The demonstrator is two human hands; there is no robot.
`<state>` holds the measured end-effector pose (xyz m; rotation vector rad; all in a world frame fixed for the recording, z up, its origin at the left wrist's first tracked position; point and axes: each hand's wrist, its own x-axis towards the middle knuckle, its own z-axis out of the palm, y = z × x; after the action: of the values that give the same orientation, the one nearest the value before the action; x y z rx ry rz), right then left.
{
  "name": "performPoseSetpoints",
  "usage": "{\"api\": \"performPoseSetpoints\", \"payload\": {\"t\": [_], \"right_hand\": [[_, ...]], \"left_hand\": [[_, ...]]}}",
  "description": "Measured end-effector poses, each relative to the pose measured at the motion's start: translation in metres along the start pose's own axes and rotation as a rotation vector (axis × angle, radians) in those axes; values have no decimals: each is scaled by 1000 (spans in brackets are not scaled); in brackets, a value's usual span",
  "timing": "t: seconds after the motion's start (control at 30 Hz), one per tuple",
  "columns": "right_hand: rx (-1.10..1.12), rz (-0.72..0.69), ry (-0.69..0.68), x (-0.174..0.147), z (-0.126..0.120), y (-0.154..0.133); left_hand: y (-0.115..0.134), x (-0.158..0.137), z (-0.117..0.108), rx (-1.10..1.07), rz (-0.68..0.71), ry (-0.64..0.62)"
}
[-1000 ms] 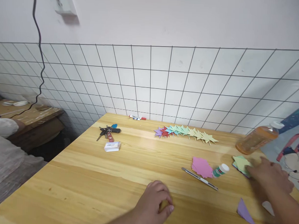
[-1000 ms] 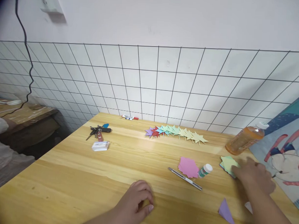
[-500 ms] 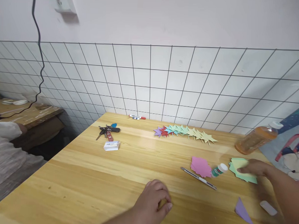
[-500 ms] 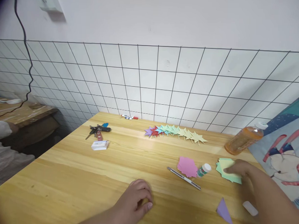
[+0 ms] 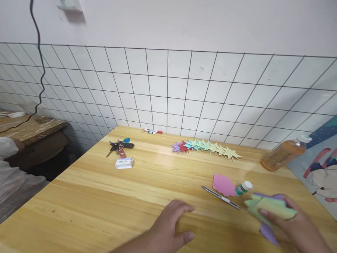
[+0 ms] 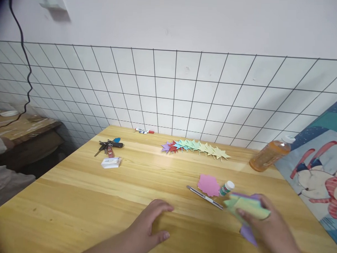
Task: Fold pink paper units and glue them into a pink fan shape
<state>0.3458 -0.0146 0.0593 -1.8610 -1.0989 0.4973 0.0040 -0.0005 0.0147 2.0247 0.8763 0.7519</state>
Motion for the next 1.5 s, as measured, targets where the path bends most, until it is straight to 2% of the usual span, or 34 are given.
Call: {"api": "performPoseSetpoints", "payload": {"t": [0.1, 0.2, 0.3, 0.4, 0.5, 0.6, 0.8, 1.03, 1.13, 1.2, 1.27, 1.4, 1.5], "right_hand": [[207, -23, -266, -64, 54, -32], [430, -45, -477, -103, 107, -60], [540, -112, -468, -113, 142, -69], [347, -168, -369, -109, 160, -62], [133, -216, -334, -106, 167, -50], [51, -233, -321, -107, 169, -42], [-29, -385, -372, -118, 170, -39], [-97, -232, -322, -121, 166, -52], [-162, -348, -342, -118, 160, -42], [-300, -480, -379, -118, 157, -34], [-416, -542, -373, -119, 156, -28], [-554, -543, -298, -121, 158, -28], [-589, -562, -308, -122, 157, -31]], "left_hand": [[2, -1, 0, -95, 22, -16], [4, 0, -1, -185, 30, 48], [3, -1, -3, -224, 14, 128], [-2, -1, -4, -223, -56, 211], [-5, -1, -3, -166, -101, 225], [-6, 0, -1, -165, -122, 196], [-2, -2, 10, -507, -88, 202], [0, -1, 12, -481, -127, 230], [0, -3, 10, -510, -139, 218], [2, -4, 9, -520, -153, 217], [4, -4, 10, -509, -167, 210], [7, -3, 10, -519, -182, 203], [8, -2, 9, -518, -188, 213]]}}
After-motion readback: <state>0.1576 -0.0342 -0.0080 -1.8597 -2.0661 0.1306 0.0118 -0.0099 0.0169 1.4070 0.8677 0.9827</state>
